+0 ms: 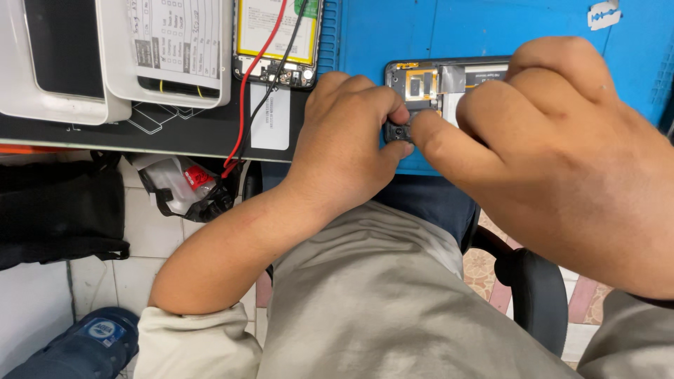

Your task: The person uses a metal spudger to pry and separate the back cover of a disassembled smartphone. They work along the edges and around the camera module area, carefully lifting the frame while the battery and internal components remain exposed.

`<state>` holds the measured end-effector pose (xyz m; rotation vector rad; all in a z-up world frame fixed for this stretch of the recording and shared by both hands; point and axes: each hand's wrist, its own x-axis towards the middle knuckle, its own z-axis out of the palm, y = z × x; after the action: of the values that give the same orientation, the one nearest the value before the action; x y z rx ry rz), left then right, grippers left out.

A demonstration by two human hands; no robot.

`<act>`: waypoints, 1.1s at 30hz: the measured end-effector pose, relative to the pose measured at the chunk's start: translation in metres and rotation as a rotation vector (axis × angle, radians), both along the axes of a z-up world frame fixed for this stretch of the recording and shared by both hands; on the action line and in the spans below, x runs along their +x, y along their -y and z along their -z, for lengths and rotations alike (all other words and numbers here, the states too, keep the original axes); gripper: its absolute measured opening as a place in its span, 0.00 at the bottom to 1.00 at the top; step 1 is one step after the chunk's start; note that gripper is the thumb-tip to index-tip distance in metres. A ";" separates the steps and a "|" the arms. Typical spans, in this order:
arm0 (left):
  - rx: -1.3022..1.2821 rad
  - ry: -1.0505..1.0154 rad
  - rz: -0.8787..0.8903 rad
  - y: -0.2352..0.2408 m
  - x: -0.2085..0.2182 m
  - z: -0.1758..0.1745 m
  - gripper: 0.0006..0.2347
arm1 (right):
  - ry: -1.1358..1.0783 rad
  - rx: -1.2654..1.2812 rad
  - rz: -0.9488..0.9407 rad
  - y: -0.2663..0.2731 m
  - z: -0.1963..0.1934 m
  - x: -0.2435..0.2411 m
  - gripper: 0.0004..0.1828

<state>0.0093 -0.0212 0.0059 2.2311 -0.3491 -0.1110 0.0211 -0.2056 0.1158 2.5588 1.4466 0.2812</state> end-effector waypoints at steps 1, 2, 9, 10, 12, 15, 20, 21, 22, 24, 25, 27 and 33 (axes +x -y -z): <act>0.000 -0.005 -0.002 0.000 0.000 0.000 0.10 | -0.023 0.022 0.009 0.001 0.001 -0.001 0.15; -0.001 -0.011 -0.004 0.000 0.000 0.000 0.10 | -0.047 0.044 0.017 0.003 0.002 -0.002 0.15; -0.020 -0.001 -0.014 0.000 -0.001 -0.001 0.10 | -0.046 0.024 0.029 0.006 0.005 -0.007 0.16; -0.021 -0.005 -0.017 0.000 -0.001 -0.001 0.10 | -0.060 0.045 0.035 0.006 0.005 -0.007 0.15; -0.023 -0.014 -0.018 0.001 -0.001 0.000 0.10 | -0.123 0.060 0.063 0.007 0.004 -0.008 0.17; -0.039 -0.004 -0.018 0.001 -0.001 -0.001 0.11 | -0.120 0.049 0.023 0.009 0.003 -0.010 0.21; -0.036 -0.016 -0.018 0.001 -0.001 -0.001 0.11 | -0.083 0.025 0.037 0.012 0.005 -0.011 0.21; -0.039 -0.010 -0.020 0.001 -0.001 -0.001 0.11 | -0.103 0.019 0.038 0.012 0.006 -0.011 0.22; -0.038 -0.010 -0.021 0.001 -0.001 0.000 0.11 | -0.109 0.026 0.036 0.012 0.006 -0.012 0.23; -0.037 -0.011 -0.021 0.001 -0.001 0.000 0.11 | -0.109 0.050 0.030 0.011 0.005 -0.013 0.23; -0.036 -0.011 -0.021 0.001 -0.001 0.000 0.10 | -0.112 0.056 0.039 0.011 0.005 -0.013 0.21; -0.035 -0.011 -0.018 0.000 -0.001 0.000 0.10 | -0.130 0.057 0.073 0.011 0.006 -0.013 0.18; -0.038 -0.009 -0.021 0.001 -0.001 0.001 0.10 | -0.106 0.109 0.038 0.009 0.006 -0.015 0.15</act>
<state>0.0079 -0.0218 0.0054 2.1953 -0.3207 -0.1020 0.0060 -0.2146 0.1097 2.7230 1.4547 0.2282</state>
